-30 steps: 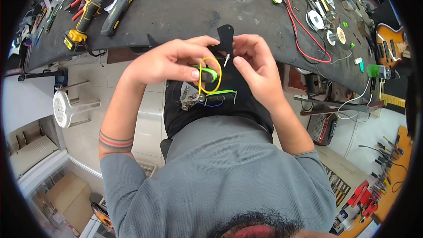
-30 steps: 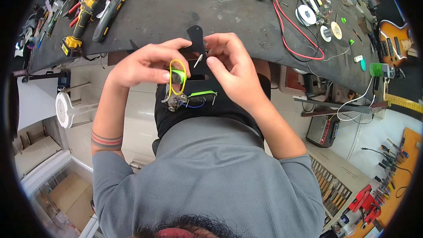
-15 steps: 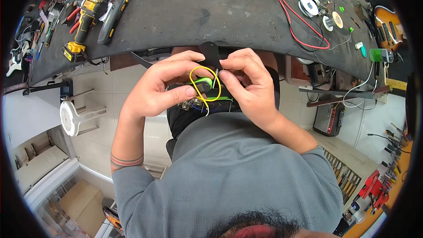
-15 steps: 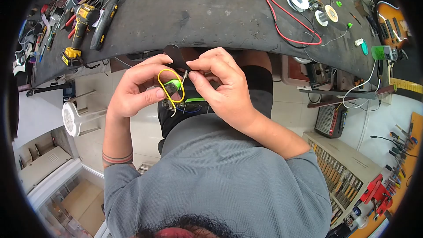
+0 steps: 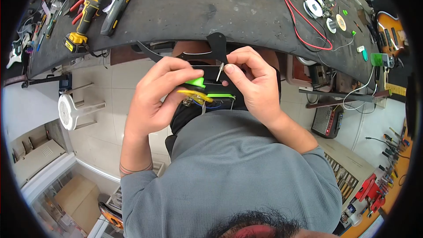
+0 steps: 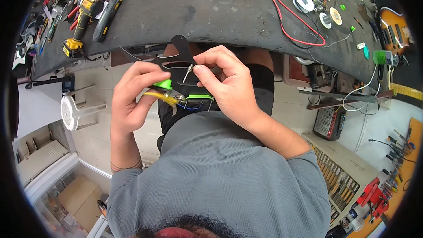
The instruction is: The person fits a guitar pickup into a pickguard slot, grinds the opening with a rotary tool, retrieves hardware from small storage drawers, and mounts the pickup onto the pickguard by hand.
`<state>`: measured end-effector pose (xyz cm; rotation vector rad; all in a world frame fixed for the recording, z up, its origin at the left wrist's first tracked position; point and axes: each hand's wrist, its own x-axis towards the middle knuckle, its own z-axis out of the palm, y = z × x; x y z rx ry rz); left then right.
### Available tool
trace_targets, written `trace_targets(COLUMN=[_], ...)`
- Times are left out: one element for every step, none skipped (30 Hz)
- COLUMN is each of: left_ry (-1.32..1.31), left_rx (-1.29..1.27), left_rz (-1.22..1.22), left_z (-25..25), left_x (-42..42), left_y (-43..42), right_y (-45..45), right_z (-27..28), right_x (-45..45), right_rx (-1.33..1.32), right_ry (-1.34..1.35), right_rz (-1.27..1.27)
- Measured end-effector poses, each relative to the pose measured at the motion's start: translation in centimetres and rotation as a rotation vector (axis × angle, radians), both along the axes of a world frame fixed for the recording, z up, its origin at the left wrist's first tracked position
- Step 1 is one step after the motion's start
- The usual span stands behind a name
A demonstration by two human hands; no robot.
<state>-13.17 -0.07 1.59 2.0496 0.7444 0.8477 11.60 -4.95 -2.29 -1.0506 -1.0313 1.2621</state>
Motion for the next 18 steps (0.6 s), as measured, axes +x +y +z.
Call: trace_targets(left_ry=[0.023,0.047,0.021,0.006,-0.010,-0.026,-0.032,-0.038,-0.043,-0.036,-0.029,-0.021,-0.018,-0.014,-0.011,-0.013,-0.014,-0.016], left_rx=[0.007,0.016,0.026,0.023,0.019,0.014,0.015,0.015,0.016,0.020,0.024,0.028,0.024,0.021,0.017,0.014,0.011,0.008], left_rz=[0.023,0.046,0.039,0.040,0.039,0.037,0.026,0.015,0.005,0.008,0.011,0.012,0.009,0.005,0.002,0.003,0.004,0.005], left_z=[0.01,0.01,-0.01,-0.02,-0.06,-0.10,-0.15,-0.20,-0.21,-0.15,-0.07,0.01,0.06,0.10,0.13,0.17,0.21,0.23], left_x=[0.24,0.41,0.56,0.64,0.72,0.80,0.87,0.91,0.94,0.99,1.07,1.11,1.11,1.12,1.12,1.14,1.16,1.16], left_y=[-0.13,-0.16,-0.06,-0.04,-0.06,-0.04,0.07,0.18,0.23,0.23,0.24,0.26,0.28,0.30,0.31,0.30,0.27,0.26], right_y=[-0.06,-0.05,0.01,0.04,0.01,-0.02,-0.03,-0.05,-0.08,-0.08,-0.07,-0.07,-0.08,-0.08,-0.07,-0.05,-0.04,-0.04], right_z=[0.16,0.30,0.43,0.54,0.57,0.51,0.40,0.28,0.18,0.08,0.00,-0.08,-0.14,-0.17,-0.16,-0.11,-0.05,0.01], right_x=[-0.08,-0.14,-0.10,0.01,0.06,0.03,0.02,0.01,-0.02,-0.06,-0.09,-0.09,-0.07,-0.05,-0.03,-0.02,-0.02,-0.05], right_rx=[-0.004,-0.006,0.013,0.032,0.050,0.049,0.050,0.050,0.037,0.024,0.011,0.018,0.025,0.031,0.028,0.024,0.021,0.016], right_ry=[0.000,0.001,-0.036,-0.073,-0.110,-0.094,-0.078,-0.061,-0.047,-0.032,-0.017,-0.018,-0.020,-0.021,-0.016,-0.012,-0.007,-0.005], right_rz=[0.001,0.001,0.002,0.000,-0.003,-0.006,-0.009,-0.011,-0.013,-0.013,-0.015,-0.012,-0.010,-0.009,-0.008,-0.006,-0.005,-0.006])
